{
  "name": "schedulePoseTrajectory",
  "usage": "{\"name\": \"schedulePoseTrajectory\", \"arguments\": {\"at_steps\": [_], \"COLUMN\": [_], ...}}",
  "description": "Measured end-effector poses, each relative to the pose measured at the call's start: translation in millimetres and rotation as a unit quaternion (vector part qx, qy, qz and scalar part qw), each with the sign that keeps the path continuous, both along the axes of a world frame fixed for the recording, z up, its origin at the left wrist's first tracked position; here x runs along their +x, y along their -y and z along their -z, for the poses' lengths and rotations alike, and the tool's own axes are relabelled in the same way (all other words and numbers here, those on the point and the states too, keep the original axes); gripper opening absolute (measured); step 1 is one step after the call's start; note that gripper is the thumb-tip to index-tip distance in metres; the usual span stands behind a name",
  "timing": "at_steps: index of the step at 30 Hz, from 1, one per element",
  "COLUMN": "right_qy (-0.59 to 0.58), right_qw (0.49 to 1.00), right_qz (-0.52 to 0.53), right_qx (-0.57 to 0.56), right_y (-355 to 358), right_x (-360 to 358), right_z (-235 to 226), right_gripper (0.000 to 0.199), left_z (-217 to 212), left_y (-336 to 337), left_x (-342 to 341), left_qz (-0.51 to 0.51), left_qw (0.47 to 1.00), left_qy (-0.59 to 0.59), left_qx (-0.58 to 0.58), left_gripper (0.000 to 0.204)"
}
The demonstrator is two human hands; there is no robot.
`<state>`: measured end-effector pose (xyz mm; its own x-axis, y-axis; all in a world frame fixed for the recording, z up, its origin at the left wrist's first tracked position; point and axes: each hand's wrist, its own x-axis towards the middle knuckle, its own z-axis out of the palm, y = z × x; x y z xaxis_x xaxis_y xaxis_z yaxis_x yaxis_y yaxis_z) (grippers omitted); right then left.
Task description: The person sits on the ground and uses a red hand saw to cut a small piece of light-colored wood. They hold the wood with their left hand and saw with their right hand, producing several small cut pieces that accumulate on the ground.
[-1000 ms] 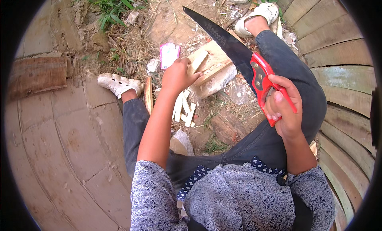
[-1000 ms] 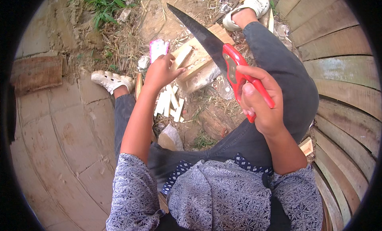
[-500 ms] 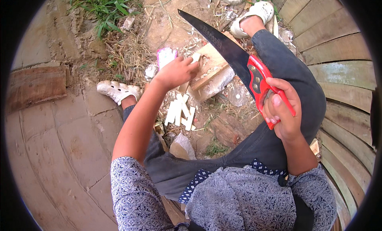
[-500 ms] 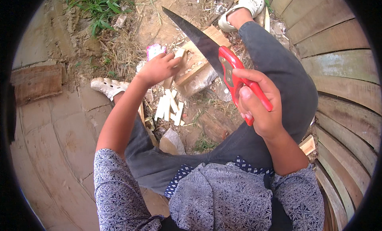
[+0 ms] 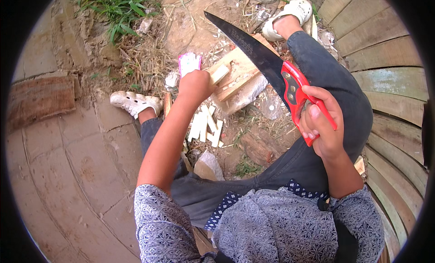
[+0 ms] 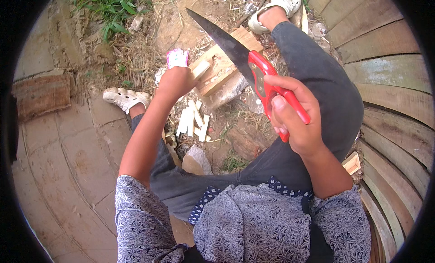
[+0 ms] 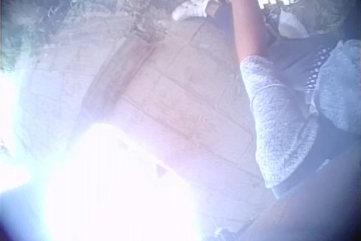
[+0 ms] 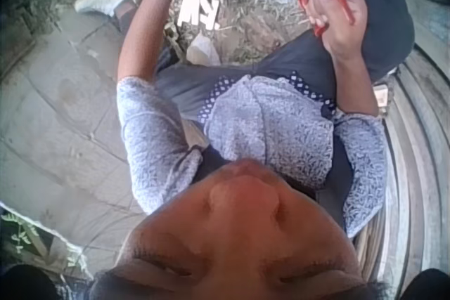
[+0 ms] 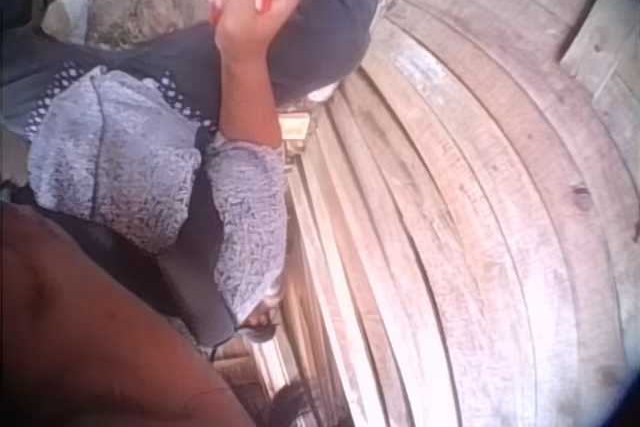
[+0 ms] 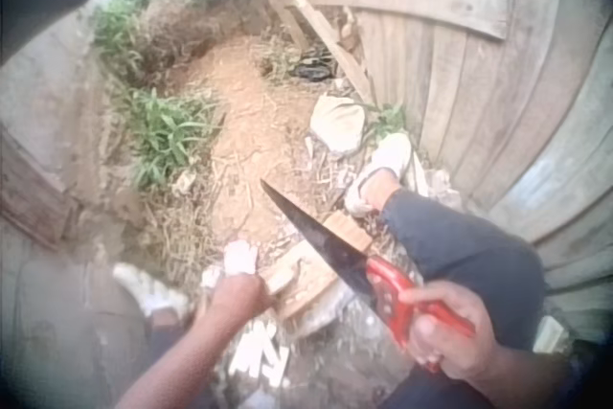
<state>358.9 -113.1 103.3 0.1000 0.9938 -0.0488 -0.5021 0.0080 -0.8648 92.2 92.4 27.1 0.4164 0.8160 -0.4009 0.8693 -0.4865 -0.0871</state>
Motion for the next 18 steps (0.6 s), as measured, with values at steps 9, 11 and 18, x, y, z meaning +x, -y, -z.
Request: {"name": "schedulePoseTrajectory", "arguments": {"at_steps": [9,11,18], "right_qy": [0.007,0.002,0.007], "right_qw": [1.000,1.000,1.000], "right_qz": [0.002,-0.005,-0.002], "right_qx": [-0.004,-0.004,-0.009], "right_y": [-0.3,0.3,1.5], "right_x": [-3.9,-3.2,-3.7], "right_z": [-1.1,-0.4,-2.2], "right_gripper": [0.033,0.033,0.034], "left_z": [3.8,9.7,14.9], "left_y": [18.3,22.9,27.8], "left_x": [-14.0,-19.8,-17.0], "left_qz": [-0.052,-0.058,-0.094], "left_qw": [0.981,0.974,0.972], "left_qy": [0.181,0.209,0.203], "left_qx": [0.041,0.060,0.071], "left_gripper": [0.044,0.043,0.040]}}
